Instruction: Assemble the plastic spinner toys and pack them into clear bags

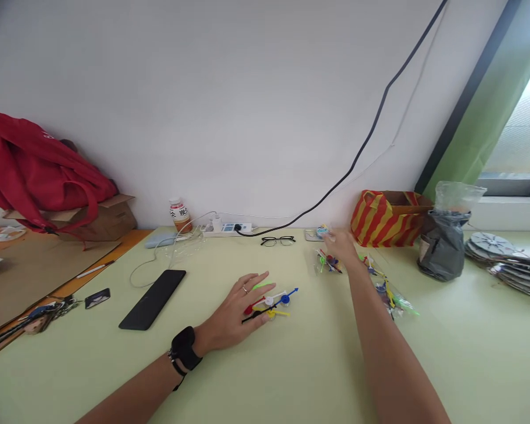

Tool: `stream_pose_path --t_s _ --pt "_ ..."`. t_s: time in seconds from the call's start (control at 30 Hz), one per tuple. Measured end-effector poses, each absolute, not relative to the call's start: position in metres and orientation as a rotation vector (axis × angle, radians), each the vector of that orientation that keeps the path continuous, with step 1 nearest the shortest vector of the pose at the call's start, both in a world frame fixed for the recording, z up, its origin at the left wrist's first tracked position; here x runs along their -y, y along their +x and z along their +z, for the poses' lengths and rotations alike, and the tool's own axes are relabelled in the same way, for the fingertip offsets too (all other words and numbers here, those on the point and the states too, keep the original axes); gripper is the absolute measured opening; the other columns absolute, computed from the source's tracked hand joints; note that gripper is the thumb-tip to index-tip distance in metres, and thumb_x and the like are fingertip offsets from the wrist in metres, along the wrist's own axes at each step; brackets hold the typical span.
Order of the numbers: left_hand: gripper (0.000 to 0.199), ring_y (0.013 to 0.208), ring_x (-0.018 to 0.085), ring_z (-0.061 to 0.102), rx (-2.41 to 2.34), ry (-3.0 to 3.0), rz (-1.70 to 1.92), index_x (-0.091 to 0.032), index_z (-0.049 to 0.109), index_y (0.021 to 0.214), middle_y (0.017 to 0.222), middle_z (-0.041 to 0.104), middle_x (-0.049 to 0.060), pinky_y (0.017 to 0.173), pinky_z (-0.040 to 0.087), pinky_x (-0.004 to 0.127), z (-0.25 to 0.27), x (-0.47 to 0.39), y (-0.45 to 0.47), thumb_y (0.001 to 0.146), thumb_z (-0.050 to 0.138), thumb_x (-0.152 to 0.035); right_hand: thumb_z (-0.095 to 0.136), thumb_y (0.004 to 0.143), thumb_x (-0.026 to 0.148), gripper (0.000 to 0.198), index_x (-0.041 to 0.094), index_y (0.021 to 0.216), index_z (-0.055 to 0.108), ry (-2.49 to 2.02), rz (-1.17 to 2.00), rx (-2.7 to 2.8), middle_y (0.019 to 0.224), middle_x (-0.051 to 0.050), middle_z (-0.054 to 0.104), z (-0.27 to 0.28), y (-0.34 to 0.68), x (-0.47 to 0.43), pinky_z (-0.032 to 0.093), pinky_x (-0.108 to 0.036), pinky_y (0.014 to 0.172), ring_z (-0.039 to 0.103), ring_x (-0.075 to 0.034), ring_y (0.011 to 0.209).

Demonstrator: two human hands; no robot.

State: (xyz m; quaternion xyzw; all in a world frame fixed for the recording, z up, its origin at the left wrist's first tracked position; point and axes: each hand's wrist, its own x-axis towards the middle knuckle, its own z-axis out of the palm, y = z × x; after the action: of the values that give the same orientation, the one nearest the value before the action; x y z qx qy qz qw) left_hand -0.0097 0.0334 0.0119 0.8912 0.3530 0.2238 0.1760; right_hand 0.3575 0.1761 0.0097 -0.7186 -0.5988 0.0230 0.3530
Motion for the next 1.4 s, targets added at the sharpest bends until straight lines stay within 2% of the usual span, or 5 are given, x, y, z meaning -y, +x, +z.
stream_pose_path --t_s 0.27,0.5,0.77,1.07,1.4 --pt "0.054 0.145 0.028 0.041 -1.023 2.427 1.031 -0.031 0.050 0.151 0.155 0.051 0.007 0.122 0.035 0.048 0.068 -0.057 0.002 0.098 0.063 -0.036 0.070 0.080 0.040 0.025 0.018 0.089 0.076 -1.511 -0.041 1.298 0.094 -0.011 0.077 0.075 0.344 -0.150 0.050 -0.044 0.094 0.070 -0.029 0.092" --pt "0.050 0.130 0.025 0.057 -1.036 2.294 1.264 -0.034 0.052 0.148 0.150 0.056 0.005 0.104 0.050 0.037 0.127 -0.082 0.011 0.099 0.063 -0.042 0.072 0.085 0.037 0.023 0.021 0.101 0.070 -1.152 0.675 1.629 0.096 -0.006 0.076 0.124 0.295 -0.096 0.053 -0.038 0.087 0.071 -0.023 0.093" --pt "0.030 0.081 0.018 0.071 -0.911 2.262 0.858 -0.022 0.079 0.100 0.089 0.079 0.003 0.072 0.052 0.028 0.124 -0.093 -0.004 0.100 0.060 -0.045 0.066 0.093 0.042 0.028 0.024 0.115 0.064 -1.048 0.902 1.869 0.088 -0.003 0.071 0.138 0.243 -0.060 0.053 -0.033 0.080 0.067 -0.021 0.091" --pt "0.034 0.080 0.022 0.073 -0.913 2.063 0.814 -0.020 0.081 0.090 0.085 0.081 0.008 0.076 0.055 0.032 0.115 -0.110 -0.028 0.093 0.068 -0.050 0.071 0.088 0.049 0.031 0.019 0.084 0.066 -1.113 0.905 1.786 0.082 -0.005 0.070 0.122 0.230 -0.075 0.052 -0.031 0.074 0.064 -0.018 0.079" --pt "0.034 0.088 0.024 0.075 -0.908 1.408 1.253 -0.015 0.072 0.096 0.096 0.080 0.012 0.089 0.057 0.039 0.101 -0.135 -0.040 0.088 0.075 -0.048 0.078 0.080 0.029 0.063 0.027 0.138 0.053 -1.024 1.213 1.763 0.095 -0.003 0.071 0.102 0.246 -0.086 0.056 -0.039 0.087 0.069 -0.022 0.096"
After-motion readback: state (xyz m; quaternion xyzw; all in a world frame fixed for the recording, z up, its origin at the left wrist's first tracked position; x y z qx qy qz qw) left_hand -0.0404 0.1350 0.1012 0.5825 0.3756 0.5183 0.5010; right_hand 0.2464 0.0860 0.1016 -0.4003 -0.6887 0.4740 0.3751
